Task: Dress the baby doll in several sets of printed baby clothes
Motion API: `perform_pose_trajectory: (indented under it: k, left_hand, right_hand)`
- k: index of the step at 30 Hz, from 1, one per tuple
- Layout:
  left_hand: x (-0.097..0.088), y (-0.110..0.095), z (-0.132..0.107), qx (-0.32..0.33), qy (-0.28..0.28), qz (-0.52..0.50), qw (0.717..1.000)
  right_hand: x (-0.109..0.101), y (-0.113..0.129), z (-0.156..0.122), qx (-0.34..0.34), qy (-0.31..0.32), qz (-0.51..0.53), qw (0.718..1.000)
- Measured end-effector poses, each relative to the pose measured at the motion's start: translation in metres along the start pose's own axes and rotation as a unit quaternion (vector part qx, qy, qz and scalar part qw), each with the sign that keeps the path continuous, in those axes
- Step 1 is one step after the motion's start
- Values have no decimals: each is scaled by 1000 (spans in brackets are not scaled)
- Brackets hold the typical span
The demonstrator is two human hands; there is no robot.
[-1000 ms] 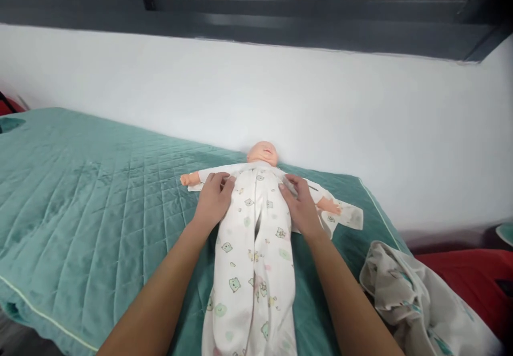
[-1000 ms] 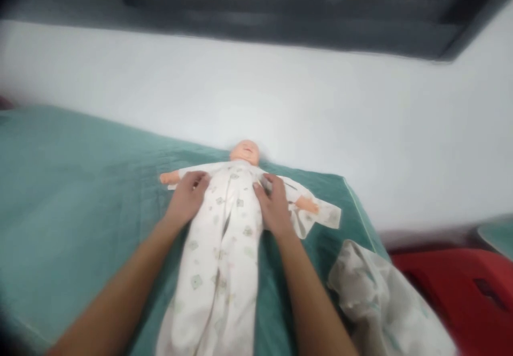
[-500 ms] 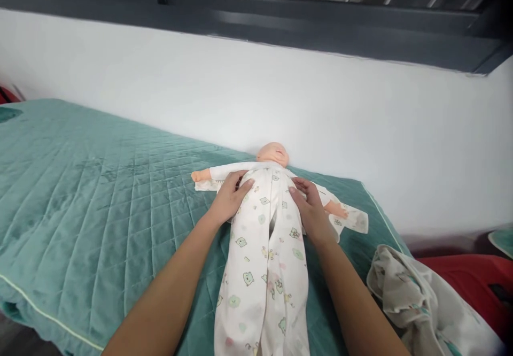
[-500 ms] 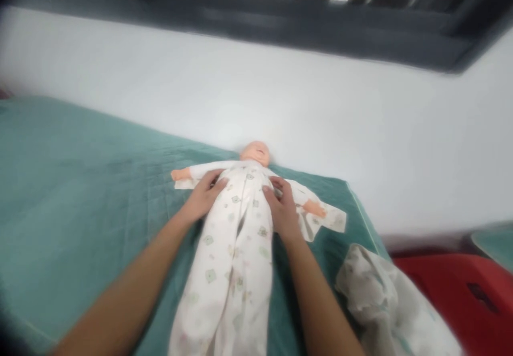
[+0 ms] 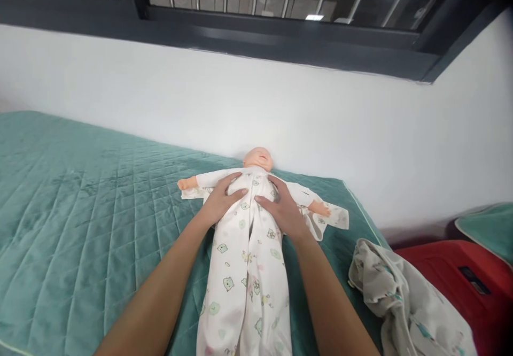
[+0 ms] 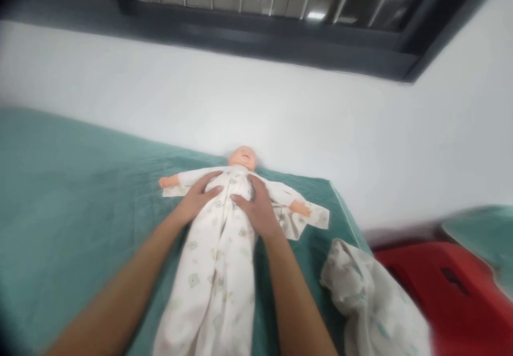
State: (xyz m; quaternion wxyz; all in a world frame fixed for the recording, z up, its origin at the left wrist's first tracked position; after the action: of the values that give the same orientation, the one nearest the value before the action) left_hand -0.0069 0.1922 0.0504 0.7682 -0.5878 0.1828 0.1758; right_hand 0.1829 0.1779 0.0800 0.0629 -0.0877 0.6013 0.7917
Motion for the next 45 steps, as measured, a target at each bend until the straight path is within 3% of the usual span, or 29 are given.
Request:
perform_pose_trajectory:
  k: [7, 19, 24, 29, 35, 45]
  left_hand:
    - [-3, -11, -8, -16, 20, -5, 1000]
    - [-5, -11, -7, -24, -13, 6, 1000]
    - [-11, -15, -13, -13, -78, 33, 996]
    - [-15, -31, -24, 35, -136, 104, 985]
    - [-14, -49, -29, 148, -140, 127, 971]
    - [-10, -46, -28, 151, -137, 163, 965]
  right_hand:
    - [0, -8, -4, 5, 0, 28, 1000]
    - [3, -3, -5, -53, 19, -32, 998]
    - [4, 1, -7, -94, 2, -48, 994]
    - [6, 12, -10, -150, 3, -81, 985]
    - [10, 21, -14, -178, 17, -103, 979]
    - [18, 38, -22, -226, 21, -129, 965]
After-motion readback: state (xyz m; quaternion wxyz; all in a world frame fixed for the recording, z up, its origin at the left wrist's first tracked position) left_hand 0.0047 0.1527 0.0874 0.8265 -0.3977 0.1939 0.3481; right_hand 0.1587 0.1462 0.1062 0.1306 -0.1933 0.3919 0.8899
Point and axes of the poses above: each hand's wrist, its own z-axis towards the middle knuckle, its own x-axis out of the palm, y = z × x, the point moved 8 cm from there along z, towards the middle knuckle, and after that the axes turned 15 degrees about z, right-handed, at the moved point
